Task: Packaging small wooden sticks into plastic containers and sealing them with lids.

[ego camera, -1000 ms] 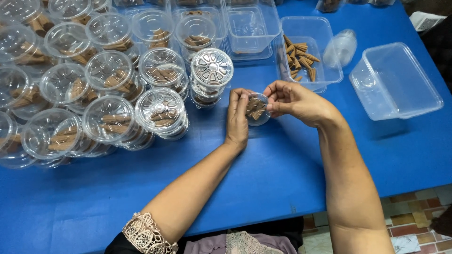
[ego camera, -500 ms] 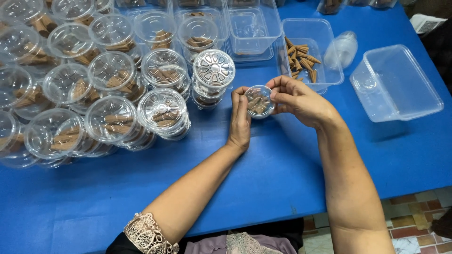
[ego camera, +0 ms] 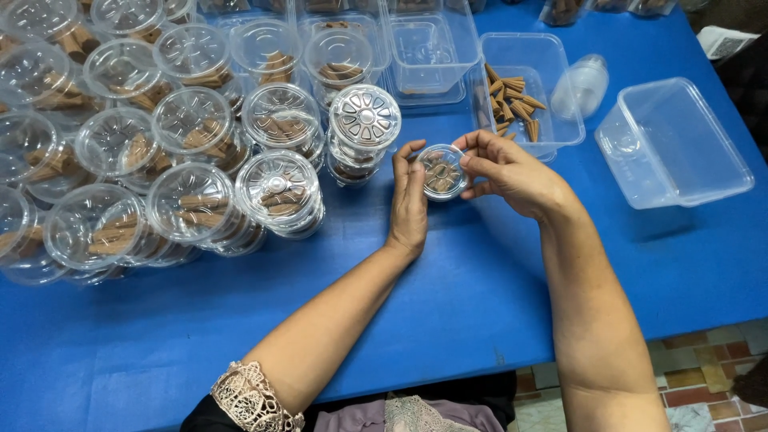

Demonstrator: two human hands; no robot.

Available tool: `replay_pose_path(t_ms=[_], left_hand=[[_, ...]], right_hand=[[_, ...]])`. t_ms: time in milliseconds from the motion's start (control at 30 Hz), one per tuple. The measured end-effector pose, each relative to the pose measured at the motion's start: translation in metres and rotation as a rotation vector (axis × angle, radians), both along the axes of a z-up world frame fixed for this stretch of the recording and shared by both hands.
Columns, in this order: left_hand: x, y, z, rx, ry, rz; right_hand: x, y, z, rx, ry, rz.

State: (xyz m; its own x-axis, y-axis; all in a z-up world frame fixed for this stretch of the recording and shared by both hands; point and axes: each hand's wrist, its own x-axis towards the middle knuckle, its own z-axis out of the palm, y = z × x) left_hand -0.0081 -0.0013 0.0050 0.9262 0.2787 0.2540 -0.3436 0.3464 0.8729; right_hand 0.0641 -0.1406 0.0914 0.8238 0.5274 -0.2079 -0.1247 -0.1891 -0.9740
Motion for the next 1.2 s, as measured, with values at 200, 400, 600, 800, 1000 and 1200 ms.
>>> replay_pose_path(t_ms=[200, 400, 600, 800, 1000, 1200], left_hand=[[0.005, 0.000, -0.003, 0.001, 0.000, -0.017], [0.012, -0.009, -0.014, -0.155, -0.035, -0.091], [0.013, -0.019, -0.031, -0.371, 0.009, -0.238], [0.029, -0.048, -0.100, -0.288, 0.127, -0.744], [-0.021, -0.058, -0.061, -0.050, 0.180, -1.182], [-0.016, -0.059, -0.065, 0.076, 0.194, -1.342]], right_hand=[[0.000, -0.002, -0.003, -0.003, -0.007, 0.002], [-0.002, -0.001, 0.006, 0.031, -0.009, -0.029], [0.001, -0.007, 0.016, 0.108, -0.029, -0.083], [0.010, -0.019, 0.005, 0.183, -0.069, -0.103], [-0.013, 0.005, 0.012, 0.094, 0.031, 0.031], [-0.025, 0.033, -0.013, 0.033, 0.140, 0.147]])
